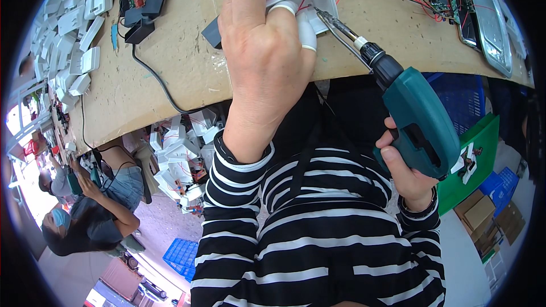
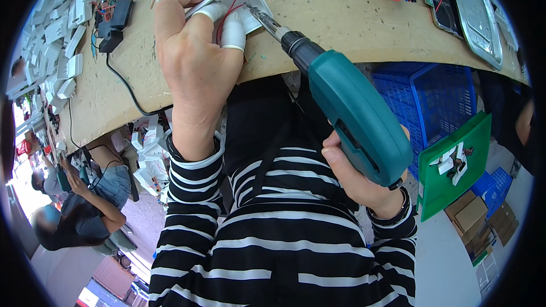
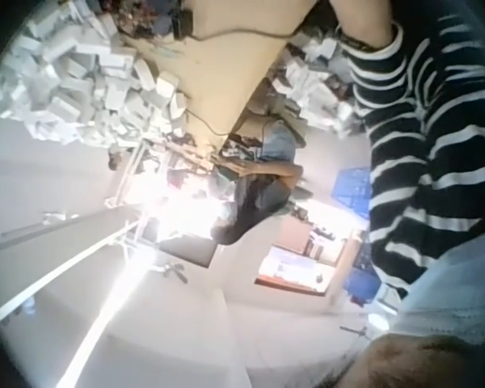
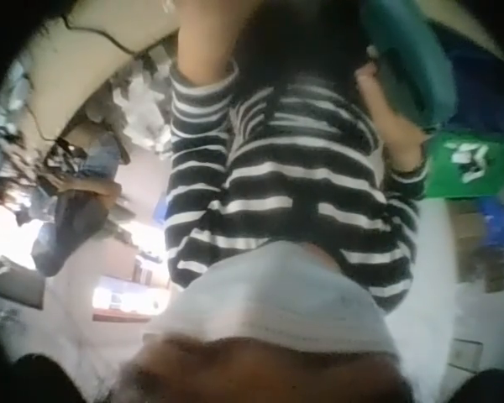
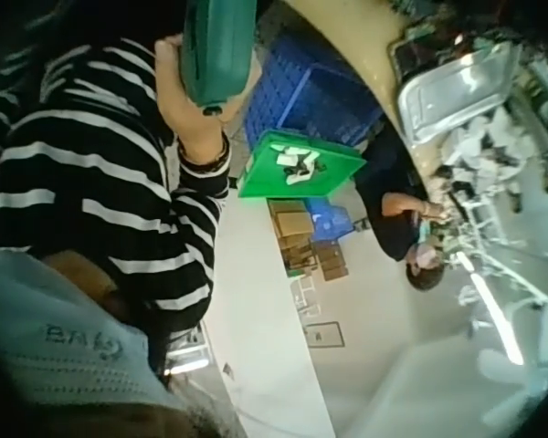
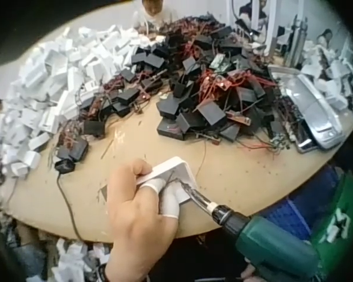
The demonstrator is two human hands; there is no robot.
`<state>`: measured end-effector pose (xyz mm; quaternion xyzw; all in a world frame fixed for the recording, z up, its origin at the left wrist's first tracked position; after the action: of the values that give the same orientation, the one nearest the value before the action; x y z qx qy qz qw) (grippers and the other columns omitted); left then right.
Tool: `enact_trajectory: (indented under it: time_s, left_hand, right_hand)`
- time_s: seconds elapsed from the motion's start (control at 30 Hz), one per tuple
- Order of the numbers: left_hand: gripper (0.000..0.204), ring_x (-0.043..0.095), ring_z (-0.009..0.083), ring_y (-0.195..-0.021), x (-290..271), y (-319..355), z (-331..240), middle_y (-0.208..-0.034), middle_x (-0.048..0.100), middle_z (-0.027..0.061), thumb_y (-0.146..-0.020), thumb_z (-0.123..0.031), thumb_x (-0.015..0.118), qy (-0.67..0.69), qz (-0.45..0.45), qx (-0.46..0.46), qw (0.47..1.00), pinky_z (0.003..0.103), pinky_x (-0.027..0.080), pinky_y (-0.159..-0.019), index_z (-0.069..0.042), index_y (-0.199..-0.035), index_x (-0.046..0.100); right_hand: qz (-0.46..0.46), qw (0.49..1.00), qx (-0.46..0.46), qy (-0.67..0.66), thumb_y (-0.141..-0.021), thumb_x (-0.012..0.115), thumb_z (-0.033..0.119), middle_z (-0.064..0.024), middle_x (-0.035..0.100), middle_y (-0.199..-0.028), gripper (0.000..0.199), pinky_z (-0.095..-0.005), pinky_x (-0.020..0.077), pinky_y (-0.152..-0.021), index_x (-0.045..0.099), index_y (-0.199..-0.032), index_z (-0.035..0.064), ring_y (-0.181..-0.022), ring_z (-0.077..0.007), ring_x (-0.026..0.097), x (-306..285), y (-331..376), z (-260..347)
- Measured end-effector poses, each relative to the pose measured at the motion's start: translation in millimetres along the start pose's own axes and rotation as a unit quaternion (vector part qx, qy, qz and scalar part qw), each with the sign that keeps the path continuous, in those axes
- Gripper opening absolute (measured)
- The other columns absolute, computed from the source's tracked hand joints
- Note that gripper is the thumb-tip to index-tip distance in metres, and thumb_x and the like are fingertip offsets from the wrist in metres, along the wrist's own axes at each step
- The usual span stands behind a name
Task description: Soldering red wires into white plastic housings using a handheld soldering tool.
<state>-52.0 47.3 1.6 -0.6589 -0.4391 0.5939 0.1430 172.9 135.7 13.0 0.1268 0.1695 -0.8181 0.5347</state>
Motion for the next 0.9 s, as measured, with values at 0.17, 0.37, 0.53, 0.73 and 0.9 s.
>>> enact_trajectory:
  time_s: [0.17, 0.37, 0.53, 0.73, 0.9]
  left_hand:
    - [0.015, 0.052, 0.0251, -0.081, -4, -1, -6, -0.092, 0.054, 0.0112, -0.059, -0.002, 0.065, -0.044, 0.027, -0.023, 0.998, 0.035, 0.039, -0.073, 0.004, -0.073, 0.064]
    - [0.015, 0.051, 0.0233, -0.083, -6, -1, -6, -0.093, 0.055, 0.0092, -0.062, -0.009, 0.065, -0.071, 0.055, -0.060, 0.994, 0.035, 0.032, -0.080, 0.001, -0.072, 0.065]
    - [0.014, 0.052, 0.0244, -0.084, -11, -8, -17, -0.093, 0.055, 0.0098, -0.061, -0.008, 0.064, -0.112, 0.073, -0.005, 0.991, 0.036, 0.034, -0.080, 0.002, -0.071, 0.064]
    - [0.013, 0.052, 0.0269, -0.082, -11, -8, -19, -0.092, 0.055, 0.0115, -0.060, -0.004, 0.062, -0.107, 0.059, -0.010, 0.992, 0.036, 0.038, -0.074, 0.004, -0.070, 0.063]
    - [0.012, 0.053, 0.0277, -0.081, -11, -9, -22, -0.092, 0.055, 0.0122, -0.059, -0.003, 0.061, -0.107, 0.059, -0.008, 0.993, 0.036, 0.040, -0.071, 0.005, -0.069, 0.062]
  right_hand:
    - [-0.017, 0.999, -0.004, -0.028, -0.075, 0.059, -0.005, -0.0194, 0.056, -0.106, 0.045, -0.0286, 0.0497, -0.065, 0.045, -0.117, -0.0057, -0.076, -0.0199, 0.059, 2, 0, -1]
    - [-0.020, 0.999, -0.004, -0.026, -0.075, 0.060, -0.005, -0.0178, 0.056, -0.103, 0.044, -0.0288, 0.0502, -0.065, 0.045, -0.116, -0.0055, -0.076, -0.0189, 0.059, 4, -1, 2]
    - [-0.025, 0.999, 0.013, -0.032, -0.075, 0.060, -0.005, -0.0158, 0.056, -0.099, 0.042, -0.0289, 0.0505, -0.066, 0.047, -0.114, -0.0049, -0.075, -0.0180, 0.059, 6, -1, 1]
    - [-0.031, 0.998, 0.016, -0.060, -0.074, 0.059, -0.007, -0.0152, 0.056, -0.097, 0.040, -0.0291, 0.0504, -0.066, 0.047, -0.112, -0.0051, -0.075, -0.0182, 0.059, 8, -3, 1]
    - [-0.062, 0.991, 0.045, -0.113, -0.074, 0.058, -0.007, -0.0151, 0.056, -0.096, 0.040, -0.0292, 0.0503, -0.065, 0.047, -0.112, -0.0051, -0.075, -0.0185, 0.059, 10, 1, 3]
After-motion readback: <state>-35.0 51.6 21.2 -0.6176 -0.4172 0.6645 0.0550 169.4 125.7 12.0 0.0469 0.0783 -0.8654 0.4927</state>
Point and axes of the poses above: each hand's wrist, its own y-axis away from the middle knuckle, its own x-axis out of the palm, z = x × y, the point moved 1 cm from there along -y, towards the middle knuckle
